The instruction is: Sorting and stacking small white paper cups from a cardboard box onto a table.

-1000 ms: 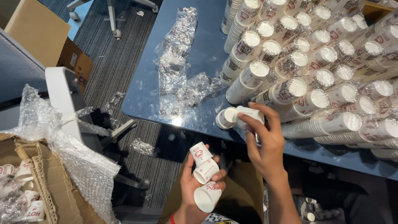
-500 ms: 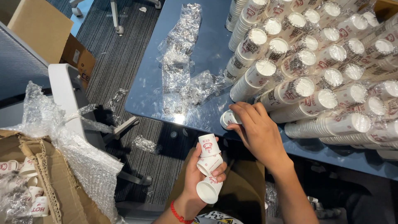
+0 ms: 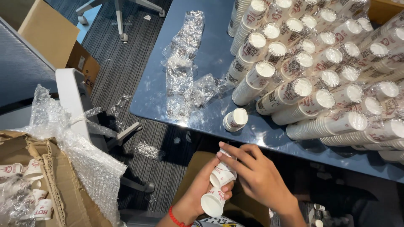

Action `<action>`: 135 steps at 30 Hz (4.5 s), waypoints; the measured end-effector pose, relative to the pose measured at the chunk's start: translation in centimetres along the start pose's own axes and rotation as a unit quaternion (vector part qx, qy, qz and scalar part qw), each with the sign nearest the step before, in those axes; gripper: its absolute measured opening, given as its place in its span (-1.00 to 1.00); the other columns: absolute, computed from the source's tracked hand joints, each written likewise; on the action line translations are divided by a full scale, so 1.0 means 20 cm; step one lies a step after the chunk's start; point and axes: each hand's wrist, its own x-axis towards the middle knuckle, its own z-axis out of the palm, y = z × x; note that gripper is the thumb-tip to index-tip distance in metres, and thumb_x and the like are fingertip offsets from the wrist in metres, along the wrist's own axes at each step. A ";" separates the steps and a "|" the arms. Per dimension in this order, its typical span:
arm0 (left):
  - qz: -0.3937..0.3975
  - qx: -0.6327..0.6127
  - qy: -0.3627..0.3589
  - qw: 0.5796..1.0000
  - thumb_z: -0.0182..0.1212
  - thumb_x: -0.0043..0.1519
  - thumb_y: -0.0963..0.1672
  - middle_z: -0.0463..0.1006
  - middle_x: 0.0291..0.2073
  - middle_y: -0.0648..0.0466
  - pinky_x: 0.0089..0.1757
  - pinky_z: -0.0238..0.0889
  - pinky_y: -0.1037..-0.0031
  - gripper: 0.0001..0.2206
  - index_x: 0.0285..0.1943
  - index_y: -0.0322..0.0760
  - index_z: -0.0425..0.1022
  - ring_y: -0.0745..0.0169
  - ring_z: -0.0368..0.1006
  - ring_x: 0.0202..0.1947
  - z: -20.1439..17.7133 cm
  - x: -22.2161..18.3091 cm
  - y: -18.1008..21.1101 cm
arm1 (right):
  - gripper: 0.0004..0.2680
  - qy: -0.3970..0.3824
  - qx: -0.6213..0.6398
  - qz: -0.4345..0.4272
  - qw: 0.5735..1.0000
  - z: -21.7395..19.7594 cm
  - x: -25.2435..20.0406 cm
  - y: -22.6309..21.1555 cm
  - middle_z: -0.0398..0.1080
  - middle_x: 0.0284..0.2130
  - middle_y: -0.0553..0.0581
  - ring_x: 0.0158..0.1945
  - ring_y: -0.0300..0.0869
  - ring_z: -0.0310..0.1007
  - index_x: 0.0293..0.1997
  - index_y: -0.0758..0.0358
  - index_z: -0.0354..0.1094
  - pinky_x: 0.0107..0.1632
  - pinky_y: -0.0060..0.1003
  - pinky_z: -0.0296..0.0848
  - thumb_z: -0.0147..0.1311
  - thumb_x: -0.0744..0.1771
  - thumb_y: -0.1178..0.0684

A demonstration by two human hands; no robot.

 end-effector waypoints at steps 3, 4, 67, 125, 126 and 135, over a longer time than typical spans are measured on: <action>0.015 0.067 0.036 0.997 0.05 0.37 0.07 0.45 -0.43 0.06 -0.54 0.26 0.45 -0.70 -0.07 -0.18 0.37 0.28 0.34 -0.58 0.01 -0.02 0.02 | -0.53 -0.019 -0.036 0.006 0.999 0.02 -0.03 -0.03 0.43 0.17 0.11 -0.04 0.05 0.42 0.11 0.26 0.46 -0.09 -0.20 0.50 0.21 0.07 0.29; 0.015 0.067 0.034 0.997 0.05 0.37 0.07 0.45 -0.43 0.06 -0.54 0.26 0.45 -0.70 -0.07 -0.18 0.37 0.28 0.34 -0.58 0.01 -0.03 0.02 | -0.53 -0.019 -0.038 0.006 0.999 0.03 -0.04 -0.01 0.43 0.17 0.11 -0.04 0.05 0.42 0.11 0.26 0.46 -0.09 -0.20 0.50 0.21 0.07 0.29; 0.004 -0.014 0.055 0.998 -0.05 0.30 0.24 0.44 -0.54 0.10 -0.57 0.30 0.49 -0.48 -0.04 -0.15 0.46 0.33 0.42 -0.63 -0.16 0.01 -0.02 | -0.71 -0.092 0.232 -0.036 0.968 0.24 -0.13 0.03 0.40 0.16 0.24 0.36 0.13 0.30 0.05 0.32 0.48 0.41 0.17 0.09 0.16 0.23 0.28; 0.139 0.027 0.052 0.988 0.05 0.30 -0.12 0.49 -0.33 0.17 -0.29 0.32 0.51 -0.91 -0.12 -0.20 0.41 0.40 0.43 -0.32 -0.01 -0.01 0.02 | -0.65 0.279 0.351 0.118 0.886 0.37 -0.19 0.05 0.32 0.21 0.35 0.33 0.04 0.36 0.23 0.27 0.14 0.36 -0.07 0.35 0.15 0.33 0.29; 0.136 0.035 0.023 0.990 0.06 0.32 -0.14 0.44 -0.37 0.16 -0.29 0.33 0.51 -0.92 -0.11 -0.22 0.40 0.39 0.37 -0.38 -0.03 0.00 0.02 | -0.70 0.332 0.281 0.162 0.886 0.30 -0.14 0.06 0.25 0.20 0.34 0.29 -0.02 0.34 0.22 0.32 0.22 0.30 -0.16 0.41 0.08 0.34 0.30; 0.132 0.007 0.065 0.989 0.10 0.29 -0.15 0.36 -0.45 0.18 -0.38 0.20 0.53 -0.95 -0.14 -0.20 0.39 0.38 0.30 -0.46 -0.14 0.03 0.02 | -0.67 0.214 -0.048 0.069 0.973 0.03 0.32 0.13 0.45 0.05 0.20 0.02 -0.05 0.40 0.11 0.21 0.32 0.02 -0.19 0.45 0.28 0.27 0.26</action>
